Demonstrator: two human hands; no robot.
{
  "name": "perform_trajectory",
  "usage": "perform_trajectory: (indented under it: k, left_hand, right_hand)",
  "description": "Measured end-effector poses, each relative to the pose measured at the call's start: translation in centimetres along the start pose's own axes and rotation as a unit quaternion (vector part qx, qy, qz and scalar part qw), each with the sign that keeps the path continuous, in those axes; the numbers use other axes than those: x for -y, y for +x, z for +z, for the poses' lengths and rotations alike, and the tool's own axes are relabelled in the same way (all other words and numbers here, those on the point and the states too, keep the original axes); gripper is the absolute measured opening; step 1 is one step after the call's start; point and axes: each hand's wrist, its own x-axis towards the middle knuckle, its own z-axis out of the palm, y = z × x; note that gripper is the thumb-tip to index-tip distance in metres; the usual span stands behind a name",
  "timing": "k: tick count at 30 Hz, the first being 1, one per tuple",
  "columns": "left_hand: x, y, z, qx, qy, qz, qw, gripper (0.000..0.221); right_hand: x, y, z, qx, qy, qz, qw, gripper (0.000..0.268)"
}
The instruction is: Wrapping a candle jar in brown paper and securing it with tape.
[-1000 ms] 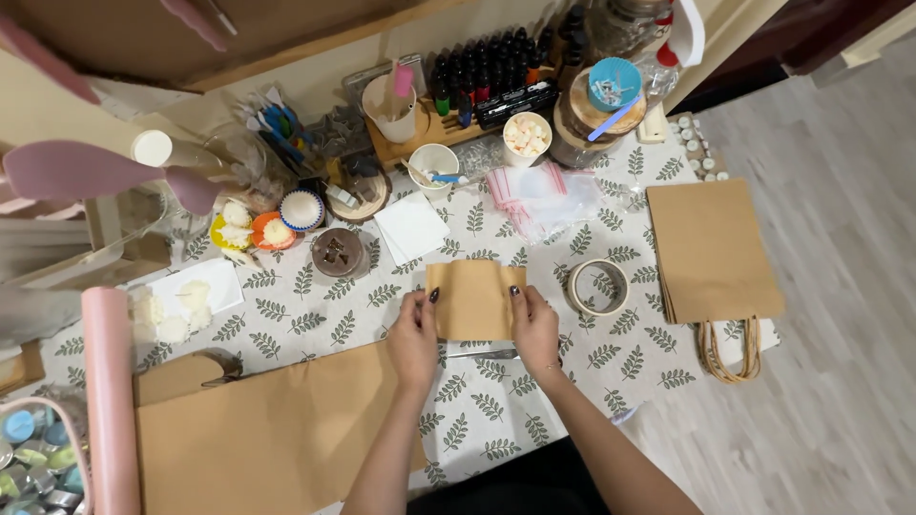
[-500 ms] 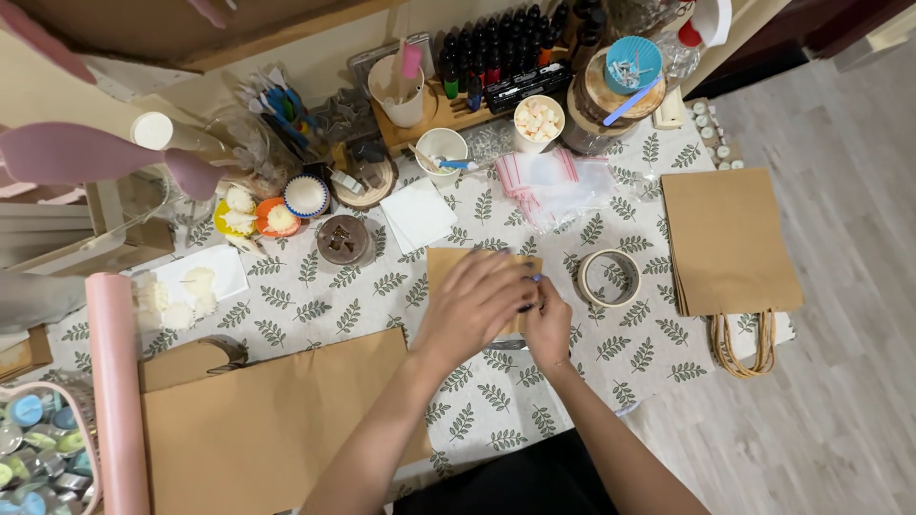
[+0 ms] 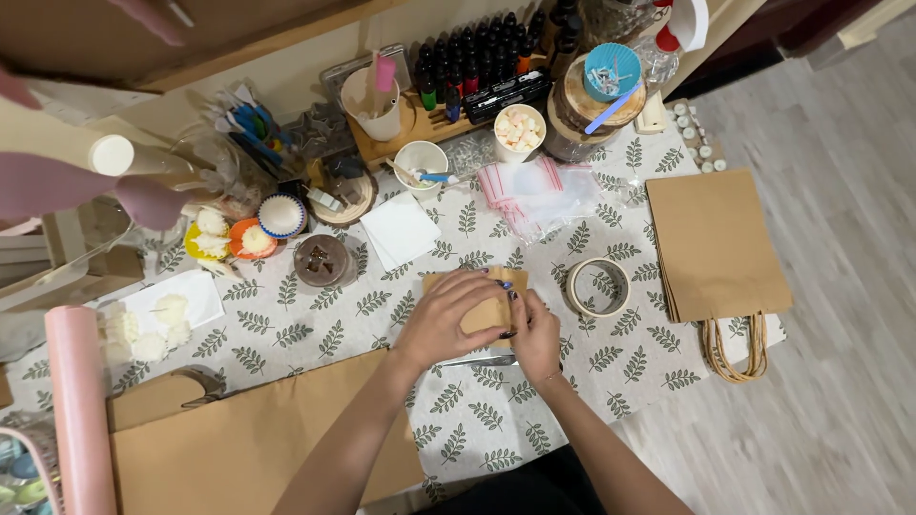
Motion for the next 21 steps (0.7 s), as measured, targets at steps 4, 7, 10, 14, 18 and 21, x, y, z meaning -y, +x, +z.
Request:
perform_trajectory:
  k: [4, 7, 10, 14, 18, 21]
  left_hand:
    - [0.2, -0.5, 0.6, -0.029, -0.036, -0.028, 0.999, 0.057]
    - [0.4, -0.9, 1.2, -0.046, -0.077, -0.06, 0.994, 0.061]
    - [0.6, -1.3, 1.8, -0.05, -0.091, -0.111, 0.988, 0.063]
    - [1.6, -2.0, 2.5, -0.078, -0.112, -0.113, 0.984, 0.073]
    - [2.0, -2.5, 3.2, -0.087, -0.133, -0.121, 0.98, 0.08]
    - [2.0, -2.4, 3.0, -0.076, -0.179, -0.148, 0.97, 0.085]
  right_hand:
    - [0.5, 0.0, 0.5, -0.004, 0.003, -0.014, 1.0, 0.026]
    - [-0.1, 0.1, 0.9, -0.001, -0.006, -0.015, 1.0, 0.027]
    - [0.0, -0.1, 1.1, 0.003, 0.011, -0.025, 1.0, 0.027]
    - [-1.1, 0.1, 1.5, 0.021, 0.041, -0.013, 0.999, 0.023]
    - [-0.4, -0.1, 1.3, 0.056, 0.024, 0.015, 0.998, 0.011]
    - [0.2, 0.0, 1.2, 0.05, -0.027, -0.034, 0.998, 0.013]
